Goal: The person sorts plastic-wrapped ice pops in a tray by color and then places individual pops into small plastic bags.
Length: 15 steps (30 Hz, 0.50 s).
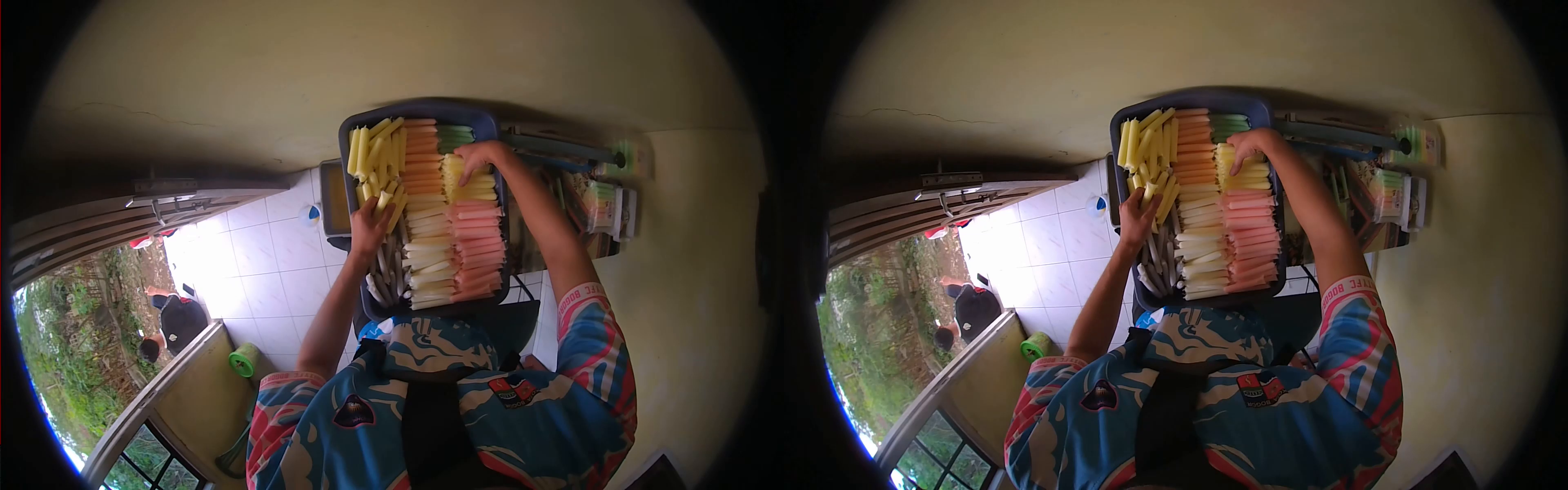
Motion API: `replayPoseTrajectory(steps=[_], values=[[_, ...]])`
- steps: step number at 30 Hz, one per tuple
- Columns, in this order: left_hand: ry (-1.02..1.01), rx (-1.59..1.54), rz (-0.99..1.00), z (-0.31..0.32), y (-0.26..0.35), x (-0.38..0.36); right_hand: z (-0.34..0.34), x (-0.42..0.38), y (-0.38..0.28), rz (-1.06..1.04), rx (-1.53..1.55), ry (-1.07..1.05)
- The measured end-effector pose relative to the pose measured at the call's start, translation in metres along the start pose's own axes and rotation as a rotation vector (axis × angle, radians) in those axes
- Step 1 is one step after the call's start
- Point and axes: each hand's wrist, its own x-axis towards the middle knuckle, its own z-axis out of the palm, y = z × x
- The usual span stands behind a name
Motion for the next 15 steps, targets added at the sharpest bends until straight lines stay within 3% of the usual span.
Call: replayPoseTrajectory(steps=[4,7,15], values=[[0.022,-0.04,0.036,-0.001,0.002,0.0,-0.008,-0.001,-0.005,0.015,0.043,-0.098],[0.022,-0.027,0.023,-0.002,0.002,0.0,-0.006,0.001,-0.003,0.049,0.004,-0.044],[-0.018,-0.022,-0.004,0.001,-0.001,0.002,0.006,-0.024,-0.008,-0.183,-0.009,0.002]])
